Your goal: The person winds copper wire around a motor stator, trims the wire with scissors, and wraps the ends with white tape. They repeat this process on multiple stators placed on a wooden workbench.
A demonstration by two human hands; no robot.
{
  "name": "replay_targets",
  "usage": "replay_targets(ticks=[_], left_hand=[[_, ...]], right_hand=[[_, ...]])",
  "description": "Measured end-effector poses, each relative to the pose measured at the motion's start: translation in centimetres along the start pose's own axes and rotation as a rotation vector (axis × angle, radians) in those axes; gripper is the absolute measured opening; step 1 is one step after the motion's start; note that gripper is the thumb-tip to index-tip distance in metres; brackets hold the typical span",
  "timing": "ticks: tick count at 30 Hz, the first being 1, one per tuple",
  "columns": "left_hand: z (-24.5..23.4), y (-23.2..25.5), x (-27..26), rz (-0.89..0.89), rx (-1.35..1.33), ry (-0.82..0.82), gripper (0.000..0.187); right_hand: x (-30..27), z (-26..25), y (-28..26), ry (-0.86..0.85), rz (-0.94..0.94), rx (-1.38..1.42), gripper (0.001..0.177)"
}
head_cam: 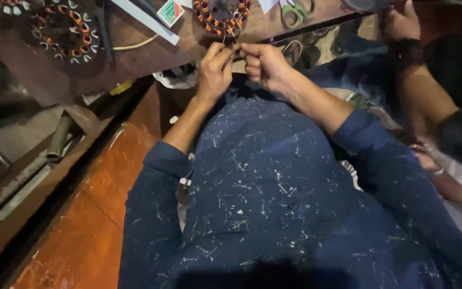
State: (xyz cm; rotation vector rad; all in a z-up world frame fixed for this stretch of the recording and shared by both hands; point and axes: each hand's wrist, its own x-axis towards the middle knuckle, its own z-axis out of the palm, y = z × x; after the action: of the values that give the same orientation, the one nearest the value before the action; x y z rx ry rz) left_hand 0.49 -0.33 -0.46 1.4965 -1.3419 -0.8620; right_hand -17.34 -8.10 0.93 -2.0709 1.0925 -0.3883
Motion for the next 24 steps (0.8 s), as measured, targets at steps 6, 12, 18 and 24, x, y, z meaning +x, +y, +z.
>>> replay_targets(ticks=[6,12,18,24], left_hand=[[0.1,0.0,0.0,0.029,-0.019,-0.018,0.032],[0.1,0.2,0.2,0.036,-0.044,0.003,0.027],[-0.2,0.5,0.0,0.017,-0.008,-0.008,0.029],[-0.4,1.1,0.3,0.053,-0.013,0.021,0.019]], right_hand=[[-0.5,0.0,0.1,0.049,-0.295,-0.272,0.026],[0.1,-0.2,-0.1,-0.234,0.645,0.885,0.022],[-0.3,0.0,-0.2,-0.063,0.344,0.369,0.022],[-0.4,-0.1,-0.5,0.124,-0.209,-0.139,0.021]])
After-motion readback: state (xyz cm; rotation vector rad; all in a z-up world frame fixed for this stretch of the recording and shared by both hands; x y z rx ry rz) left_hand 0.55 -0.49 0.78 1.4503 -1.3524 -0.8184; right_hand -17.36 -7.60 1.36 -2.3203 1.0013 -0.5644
